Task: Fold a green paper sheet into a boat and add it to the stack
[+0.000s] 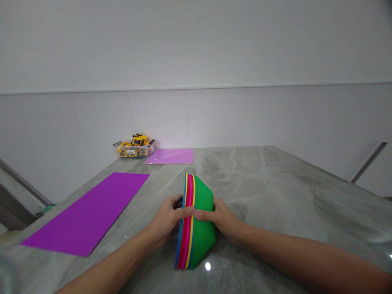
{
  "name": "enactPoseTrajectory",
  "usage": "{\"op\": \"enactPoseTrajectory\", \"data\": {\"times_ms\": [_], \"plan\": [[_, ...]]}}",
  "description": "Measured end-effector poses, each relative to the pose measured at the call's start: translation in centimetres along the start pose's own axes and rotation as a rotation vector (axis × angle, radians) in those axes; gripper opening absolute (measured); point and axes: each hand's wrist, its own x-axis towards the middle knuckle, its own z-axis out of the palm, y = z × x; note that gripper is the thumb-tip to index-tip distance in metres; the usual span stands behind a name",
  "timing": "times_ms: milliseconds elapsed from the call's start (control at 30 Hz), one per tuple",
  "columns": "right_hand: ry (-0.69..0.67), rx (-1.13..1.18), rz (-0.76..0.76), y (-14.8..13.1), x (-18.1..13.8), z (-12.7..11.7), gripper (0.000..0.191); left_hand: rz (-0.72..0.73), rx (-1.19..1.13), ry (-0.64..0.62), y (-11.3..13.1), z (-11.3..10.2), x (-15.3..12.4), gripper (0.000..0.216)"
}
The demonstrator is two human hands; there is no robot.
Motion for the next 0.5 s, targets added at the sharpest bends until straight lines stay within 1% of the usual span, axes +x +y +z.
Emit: {"op": "enactPoseTrajectory", "data": {"times_ms": [200, 267, 367, 500], "plan": [[0.031, 0.009, -0.029, -0.52, -0.11, 0.2, 0.051, 0.031, -0.006, 0.022, -0.15, 0.27, 0.13, 0.049], [0.024, -0.002, -0.044, -0.61, -0.07, 0.08, 0.05, 0.029, 0.01, 0.02, -0.18, 0.2, 0.18, 0.05], [-0.04, -0.024, -0.042, -0.45, 0.01, -0.2, 0.049, 0.012, 0.065, 0.035, -0.23, -0.06, 0.26, 0.049], [-0.137, -0.061, -0.027, 0.13, 0.06, -0.2, 0.055, -0.057, 0.121, 0.138, -0.05, -0.17, 0.21, 0.047]]}}
